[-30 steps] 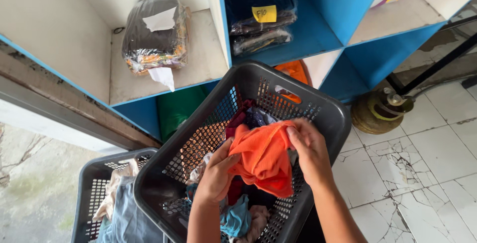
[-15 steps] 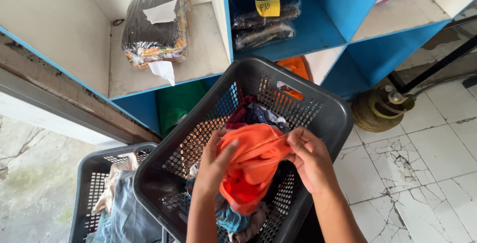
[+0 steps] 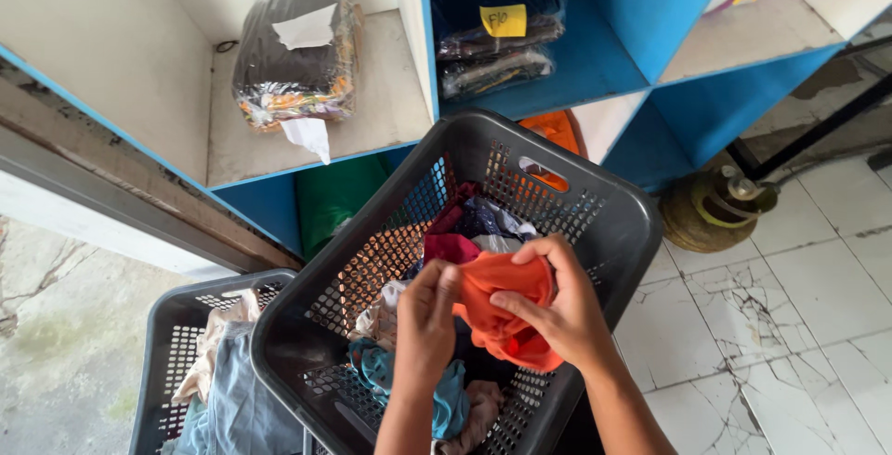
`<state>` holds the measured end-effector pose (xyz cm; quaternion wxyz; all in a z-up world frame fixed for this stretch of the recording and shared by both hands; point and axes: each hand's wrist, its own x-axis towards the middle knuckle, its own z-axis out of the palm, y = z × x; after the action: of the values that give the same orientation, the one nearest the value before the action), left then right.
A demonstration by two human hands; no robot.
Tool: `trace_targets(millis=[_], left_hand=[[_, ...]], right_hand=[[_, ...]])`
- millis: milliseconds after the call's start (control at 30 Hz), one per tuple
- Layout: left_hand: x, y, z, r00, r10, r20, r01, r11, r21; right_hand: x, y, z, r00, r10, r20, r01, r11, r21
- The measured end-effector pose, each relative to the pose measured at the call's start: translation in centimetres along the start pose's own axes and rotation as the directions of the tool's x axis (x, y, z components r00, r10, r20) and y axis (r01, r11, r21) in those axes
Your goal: The person handles various pieces of clothing from one laundry basket, shaking them out and placing some into another basket while others remain in the original basket.
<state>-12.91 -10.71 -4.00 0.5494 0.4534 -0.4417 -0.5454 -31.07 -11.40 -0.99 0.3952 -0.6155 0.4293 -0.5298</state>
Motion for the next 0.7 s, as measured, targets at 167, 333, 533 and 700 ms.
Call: trace_targets(millis=[167, 333, 533, 700], left_hand=[[0.5, -0.6, -0.8, 0.976, -0.190, 0.106, 0.210, 0.698, -0.684], [0.7, -1.0, -1.8, 0.903, -0.422, -0.076, 0.277, 0.710, -0.648], [0.1, -1.1, -1.7, 0.969, 0.177, -0.170, -0.160, 0.981, 0.112], [-2.8, 3.0, 0.3, 0.827, 0.561, -0.012, -0.436, 0.656, 0.616]], right_hand=[[-0.8, 2.6, 0.2, 0.994, 0.107, 0.030, -0.094, 0.953, -0.288], [-1.6, 4.6, -0.9, 0.885, 0.366, 0.288, -0.450, 0.833, 0.323], [-1.5, 2.9, -1.1, 0.878, 0.317, 0.359, -0.479, 0.580, 0.659], [-1.2, 2.0, -0.6, 0.896, 0.353, 0.269, -0.444, 0.688, 0.575]])
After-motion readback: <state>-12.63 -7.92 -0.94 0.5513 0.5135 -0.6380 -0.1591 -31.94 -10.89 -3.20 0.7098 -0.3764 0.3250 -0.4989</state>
